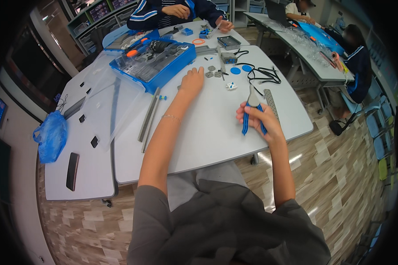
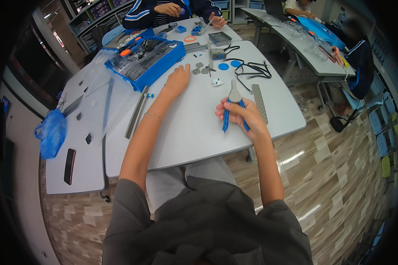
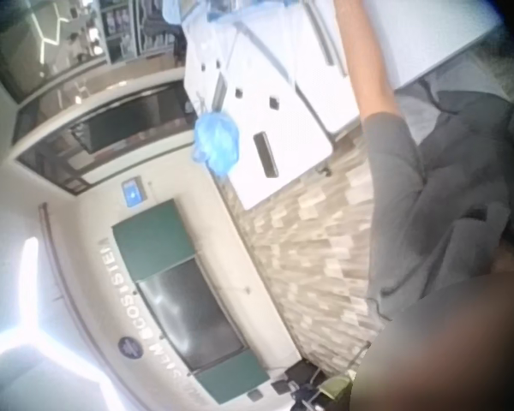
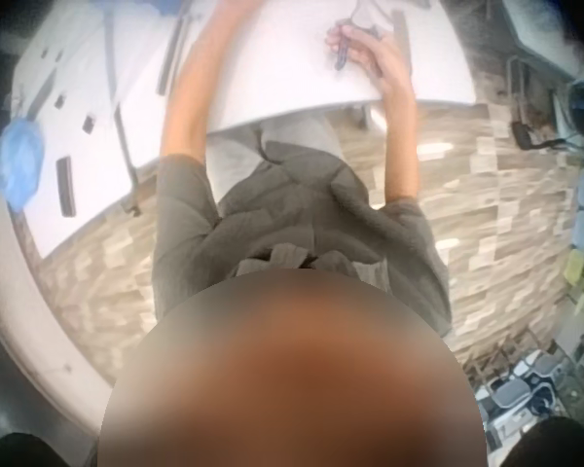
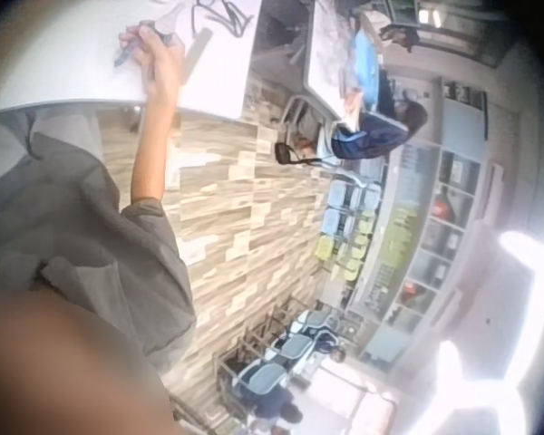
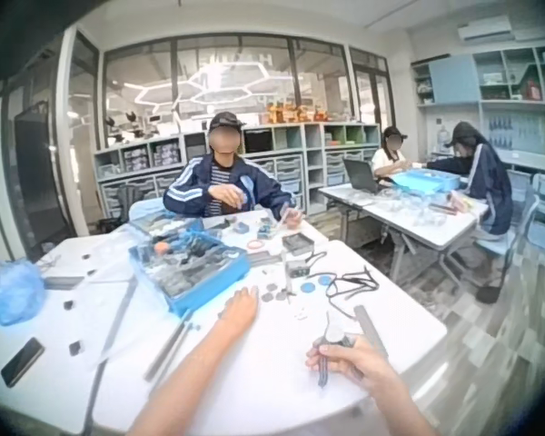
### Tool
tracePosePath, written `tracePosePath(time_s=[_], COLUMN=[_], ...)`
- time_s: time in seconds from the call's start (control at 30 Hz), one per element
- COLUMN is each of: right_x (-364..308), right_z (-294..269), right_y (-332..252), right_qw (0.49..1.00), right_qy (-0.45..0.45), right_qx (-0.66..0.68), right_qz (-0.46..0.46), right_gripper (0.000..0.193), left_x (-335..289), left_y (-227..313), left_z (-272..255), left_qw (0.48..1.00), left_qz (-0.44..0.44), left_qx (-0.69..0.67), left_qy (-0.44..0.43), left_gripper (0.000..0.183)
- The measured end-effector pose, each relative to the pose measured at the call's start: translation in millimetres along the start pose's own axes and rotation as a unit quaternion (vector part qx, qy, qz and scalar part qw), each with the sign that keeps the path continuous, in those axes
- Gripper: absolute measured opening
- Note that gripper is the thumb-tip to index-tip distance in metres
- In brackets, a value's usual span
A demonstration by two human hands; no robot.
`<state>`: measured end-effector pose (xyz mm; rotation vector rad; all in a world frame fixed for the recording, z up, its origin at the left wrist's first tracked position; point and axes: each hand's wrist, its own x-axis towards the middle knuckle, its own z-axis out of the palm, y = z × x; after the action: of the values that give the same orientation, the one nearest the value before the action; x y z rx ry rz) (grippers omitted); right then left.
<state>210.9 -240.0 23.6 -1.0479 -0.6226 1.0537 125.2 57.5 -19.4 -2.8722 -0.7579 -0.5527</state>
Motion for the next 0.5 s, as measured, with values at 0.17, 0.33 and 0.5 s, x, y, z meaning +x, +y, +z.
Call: tracePosePath(time_s=[0.17,0.33,0.5], right_x=[-19,-20,-23], right_z=[1,5,6], right_y=[11,10,13], right_qw=[0.996,0.996,0.995], right_qy=[-0.023,-0.011,-0.006], right_qx=[-0.091,-0.091,-0.093], right_qz=[-0.009,-0.018,-0.034], right_gripper=[0.029,0.028,0.029], left_x=[52,88,91], left_y=[-18,-21,-25], left_z=[26,36,16], left_qw=[0.998,0.993,0.954], left_qz=[-0.048,-0.088,-0.167], left_qx=[0.003,-0.078,-0.249], left_qy=[0.029,0.0,0.017], left_gripper=[0.024,0.028,0.03])
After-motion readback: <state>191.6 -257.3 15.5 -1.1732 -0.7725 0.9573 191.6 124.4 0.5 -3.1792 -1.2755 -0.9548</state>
